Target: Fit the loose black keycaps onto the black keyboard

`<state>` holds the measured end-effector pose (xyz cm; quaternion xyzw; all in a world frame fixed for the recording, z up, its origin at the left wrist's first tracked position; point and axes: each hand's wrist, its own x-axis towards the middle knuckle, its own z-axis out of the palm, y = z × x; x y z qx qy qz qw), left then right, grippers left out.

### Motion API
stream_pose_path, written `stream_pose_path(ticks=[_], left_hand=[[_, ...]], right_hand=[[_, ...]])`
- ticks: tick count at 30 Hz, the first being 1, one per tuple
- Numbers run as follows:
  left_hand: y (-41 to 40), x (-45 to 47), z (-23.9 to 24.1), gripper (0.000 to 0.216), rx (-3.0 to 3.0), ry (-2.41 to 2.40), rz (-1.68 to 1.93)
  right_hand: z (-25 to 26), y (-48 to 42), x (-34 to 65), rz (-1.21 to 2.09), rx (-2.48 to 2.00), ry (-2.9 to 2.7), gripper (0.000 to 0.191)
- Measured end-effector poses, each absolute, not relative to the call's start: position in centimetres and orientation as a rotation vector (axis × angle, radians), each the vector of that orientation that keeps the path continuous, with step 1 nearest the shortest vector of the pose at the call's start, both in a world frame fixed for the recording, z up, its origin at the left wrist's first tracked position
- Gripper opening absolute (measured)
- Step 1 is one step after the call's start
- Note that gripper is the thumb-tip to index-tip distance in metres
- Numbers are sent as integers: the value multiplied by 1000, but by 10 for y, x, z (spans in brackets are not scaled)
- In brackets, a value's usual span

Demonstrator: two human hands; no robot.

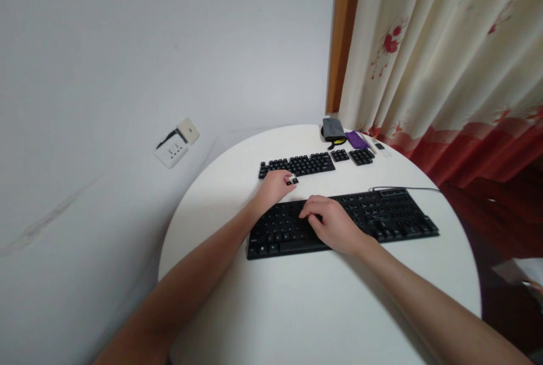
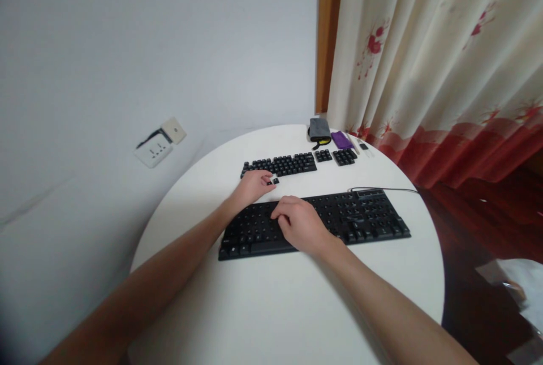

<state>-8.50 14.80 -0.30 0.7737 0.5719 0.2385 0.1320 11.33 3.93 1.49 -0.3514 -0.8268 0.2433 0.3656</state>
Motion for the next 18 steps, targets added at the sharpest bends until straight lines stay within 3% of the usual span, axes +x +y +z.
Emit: stream_pose_path(ticks=[6, 18], left_hand=[[153, -80, -3, 9, 2348, 1622, 651], [61, -92, 36, 12, 2478, 1349, 606]], right_hand=[[15, 40, 115, 611, -904, -2123, 30], [12, 45, 114, 541, -1089, -2039, 18]])
